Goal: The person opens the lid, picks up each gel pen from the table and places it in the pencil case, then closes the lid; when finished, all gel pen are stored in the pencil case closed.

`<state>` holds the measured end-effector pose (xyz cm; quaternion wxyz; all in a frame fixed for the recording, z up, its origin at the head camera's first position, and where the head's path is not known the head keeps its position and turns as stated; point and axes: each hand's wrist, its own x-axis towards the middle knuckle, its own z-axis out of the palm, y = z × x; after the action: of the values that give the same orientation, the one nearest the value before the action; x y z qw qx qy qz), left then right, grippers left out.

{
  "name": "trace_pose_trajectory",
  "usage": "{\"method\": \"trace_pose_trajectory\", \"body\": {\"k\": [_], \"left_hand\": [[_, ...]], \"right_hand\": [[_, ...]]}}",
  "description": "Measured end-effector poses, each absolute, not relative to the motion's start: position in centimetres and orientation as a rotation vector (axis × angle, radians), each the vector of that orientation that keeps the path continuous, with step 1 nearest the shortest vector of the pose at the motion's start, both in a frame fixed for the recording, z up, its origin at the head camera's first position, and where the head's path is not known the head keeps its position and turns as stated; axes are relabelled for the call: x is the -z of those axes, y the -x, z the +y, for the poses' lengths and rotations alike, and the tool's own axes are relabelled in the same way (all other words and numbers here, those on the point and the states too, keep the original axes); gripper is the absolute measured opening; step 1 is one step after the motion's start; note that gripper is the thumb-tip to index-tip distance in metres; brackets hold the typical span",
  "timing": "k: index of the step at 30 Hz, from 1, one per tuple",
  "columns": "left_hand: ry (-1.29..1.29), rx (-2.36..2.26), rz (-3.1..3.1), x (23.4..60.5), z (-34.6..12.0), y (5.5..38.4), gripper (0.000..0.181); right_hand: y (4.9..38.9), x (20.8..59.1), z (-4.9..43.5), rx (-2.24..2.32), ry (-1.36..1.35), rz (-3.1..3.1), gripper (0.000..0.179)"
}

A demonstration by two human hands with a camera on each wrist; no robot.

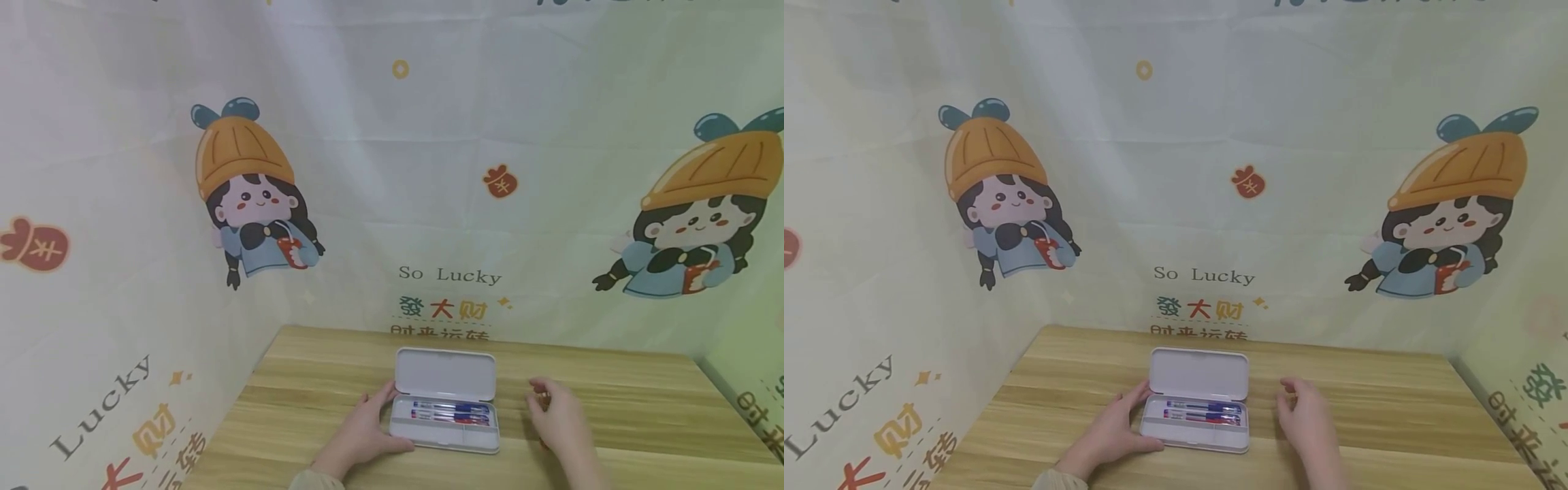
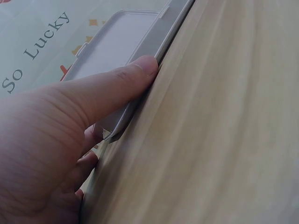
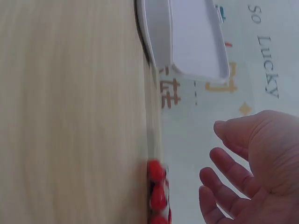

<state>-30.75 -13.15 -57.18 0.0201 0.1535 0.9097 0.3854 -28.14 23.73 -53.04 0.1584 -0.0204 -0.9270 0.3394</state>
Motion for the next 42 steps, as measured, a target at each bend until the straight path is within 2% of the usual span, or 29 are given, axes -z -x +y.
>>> {"method": "trace_pose_trajectory", "body": {"k": [11,22,31,42], "left_hand": [[-0.487,-1.188,2.835,57.2,-13.2,30.8,0.132],[-0.479,-1.192,2.819,57.2,-13.2,30.7,0.132],[-0.476,-1.204,2.814,57.1,-13.2,30.7,0.131],[-0.457,-1.205,2.803,57.0,-13.1,30.6,0.131]], "right_hand": [[27.8,53.0,28.4,-0.943,0.232,-2.776,0.048],[27.6,53.8,29.7,-0.887,0.353,-2.906,0.058],[27.4,53.6,29.8,-0.839,0.395,-2.96,0.049],[27.1,53.5,29.9,-0.81,0.375,-2.979,0.047]]}}
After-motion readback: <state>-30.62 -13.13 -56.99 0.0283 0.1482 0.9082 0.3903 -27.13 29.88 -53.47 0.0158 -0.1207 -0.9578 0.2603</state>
